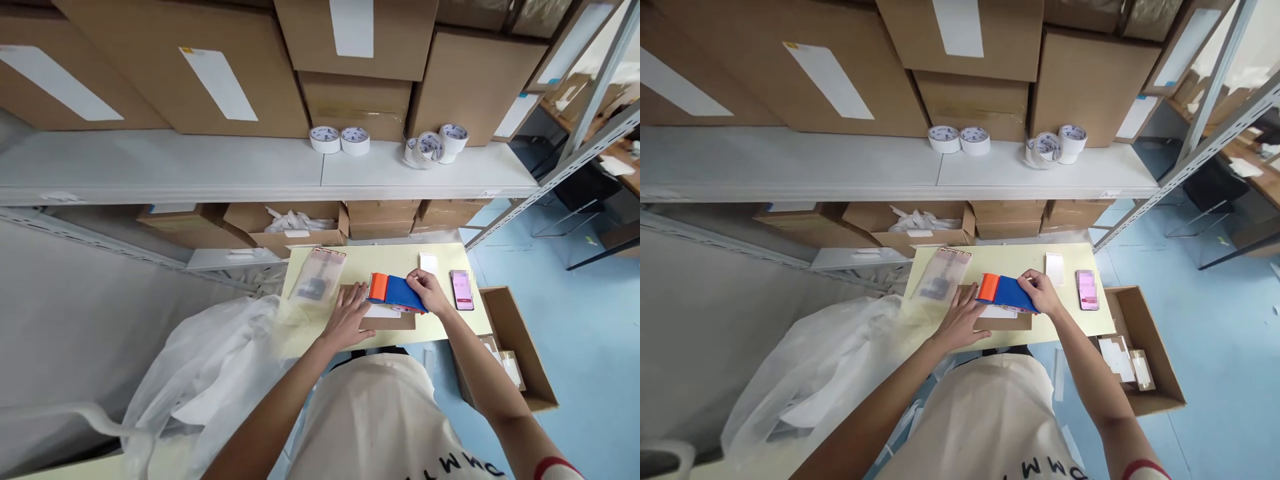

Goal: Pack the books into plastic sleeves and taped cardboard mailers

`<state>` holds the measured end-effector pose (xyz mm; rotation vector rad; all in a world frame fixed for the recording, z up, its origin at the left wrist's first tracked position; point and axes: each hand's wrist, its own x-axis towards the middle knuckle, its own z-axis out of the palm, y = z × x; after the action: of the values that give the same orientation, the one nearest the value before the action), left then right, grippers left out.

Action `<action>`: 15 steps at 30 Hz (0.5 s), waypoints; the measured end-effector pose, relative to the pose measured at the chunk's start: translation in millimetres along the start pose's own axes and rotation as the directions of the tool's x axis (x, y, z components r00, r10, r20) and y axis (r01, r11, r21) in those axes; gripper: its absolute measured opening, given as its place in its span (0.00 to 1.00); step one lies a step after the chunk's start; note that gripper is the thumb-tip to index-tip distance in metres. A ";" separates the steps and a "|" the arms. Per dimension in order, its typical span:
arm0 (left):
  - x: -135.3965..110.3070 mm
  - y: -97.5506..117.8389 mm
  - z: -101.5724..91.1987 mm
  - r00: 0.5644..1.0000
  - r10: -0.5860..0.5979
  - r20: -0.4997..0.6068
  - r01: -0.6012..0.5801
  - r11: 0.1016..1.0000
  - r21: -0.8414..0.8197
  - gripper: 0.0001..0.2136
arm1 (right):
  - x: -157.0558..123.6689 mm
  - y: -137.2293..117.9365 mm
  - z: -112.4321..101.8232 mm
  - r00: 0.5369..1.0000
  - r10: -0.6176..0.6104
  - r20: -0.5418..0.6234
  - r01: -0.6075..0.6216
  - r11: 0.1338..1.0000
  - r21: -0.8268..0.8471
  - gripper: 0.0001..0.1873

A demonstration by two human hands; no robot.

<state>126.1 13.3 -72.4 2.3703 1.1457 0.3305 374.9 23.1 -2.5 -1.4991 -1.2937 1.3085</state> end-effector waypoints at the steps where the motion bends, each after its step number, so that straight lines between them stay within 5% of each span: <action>1: -0.2 0.7 -1.8 1.000 0.000 -0.014 -0.001 0.997 -0.078 0.40 | 2.9 -2.6 4.2 1.000 0.016 0.025 -0.015 1.000 -0.019 0.26; 4: -2.5 5.4 -8.8 0.994 -0.091 -0.063 0.049 0.868 -0.494 0.45 | 5.0 -3.7 7.0 0.998 0.031 0.046 -0.028 0.997 -0.066 0.27; 7: -1.5 12.4 -16.7 0.937 -0.348 0.026 0.165 0.378 -0.911 0.38 | 0.5 -2.9 4.7 0.999 0.023 0.037 -0.019 0.995 -0.093 0.27; 10: 5.0 17.0 -23.2 0.882 -0.386 0.269 0.248 -0.103 -0.963 0.27 | -5.4 -4.7 6.3 0.999 0.023 0.037 -0.018 0.993 -0.121 0.28; 12: 9.6 18.0 -26.0 0.873 -0.321 0.366 0.285 -0.273 -0.919 0.20 | -8.7 -6.6 9.0 1.000 0.006 0.022 -0.003 0.991 -0.136 0.28; 15: 13.9 18.3 -28.9 0.847 -0.282 0.450 0.317 -0.413 -0.854 0.15 | -12.1 -8.5 11.9 0.999 -0.037 -0.008 0.036 0.988 -0.151 0.29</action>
<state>135.1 23.6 -38.1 0.3428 0.7725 0.6761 361.8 12.1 6.0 -1.5756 -1.4337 1.1995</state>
